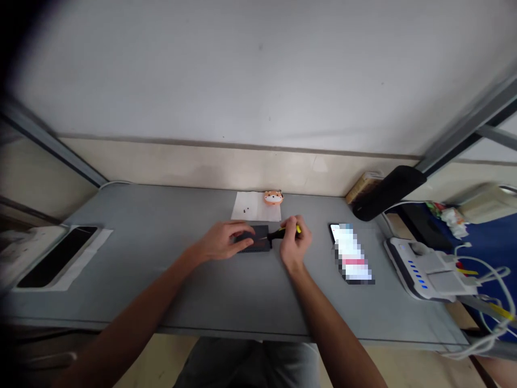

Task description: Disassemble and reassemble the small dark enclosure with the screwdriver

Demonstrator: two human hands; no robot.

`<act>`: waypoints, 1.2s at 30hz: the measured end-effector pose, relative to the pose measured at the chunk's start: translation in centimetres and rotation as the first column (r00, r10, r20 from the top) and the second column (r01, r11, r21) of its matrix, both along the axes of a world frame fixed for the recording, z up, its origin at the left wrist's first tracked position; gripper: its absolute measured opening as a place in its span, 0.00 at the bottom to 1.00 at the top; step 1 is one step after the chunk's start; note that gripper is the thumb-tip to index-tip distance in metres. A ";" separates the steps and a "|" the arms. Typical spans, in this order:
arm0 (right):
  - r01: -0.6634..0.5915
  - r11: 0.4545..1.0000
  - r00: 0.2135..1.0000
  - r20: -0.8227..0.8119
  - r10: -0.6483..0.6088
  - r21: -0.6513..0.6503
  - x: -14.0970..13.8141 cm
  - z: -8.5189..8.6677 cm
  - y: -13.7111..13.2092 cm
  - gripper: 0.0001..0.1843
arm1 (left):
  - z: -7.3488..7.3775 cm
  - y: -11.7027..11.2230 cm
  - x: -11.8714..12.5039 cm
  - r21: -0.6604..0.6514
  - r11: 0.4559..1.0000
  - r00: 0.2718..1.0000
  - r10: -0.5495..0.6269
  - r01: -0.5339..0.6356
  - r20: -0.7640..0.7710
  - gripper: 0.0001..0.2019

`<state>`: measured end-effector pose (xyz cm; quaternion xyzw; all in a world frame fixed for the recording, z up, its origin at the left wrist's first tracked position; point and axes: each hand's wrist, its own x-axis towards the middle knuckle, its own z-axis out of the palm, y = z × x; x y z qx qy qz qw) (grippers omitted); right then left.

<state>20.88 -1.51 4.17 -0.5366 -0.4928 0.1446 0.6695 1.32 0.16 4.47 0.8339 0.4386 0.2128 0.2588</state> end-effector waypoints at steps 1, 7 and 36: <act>0.032 0.999 0.999 -0.043 -0.033 -0.019 0.1 0.1 0.3 0.28 | 0.0 -0.1 0.2 -0.020 1.000 1.000 -0.010 0.010 0.003 0.14; 0.056 0.986 0.970 -0.225 -0.090 -0.157 0.6 -0.5 1.4 0.28 | -1.7 0.7 0.6 -0.070 0.997 0.992 0.019 -0.011 0.122 0.09; 0.139 0.936 0.875 -0.402 -0.269 -0.324 3.0 -0.8 3.3 0.21 | 0.2 1.8 -2.9 -0.182 0.983 0.999 0.032 -0.035 -0.020 0.31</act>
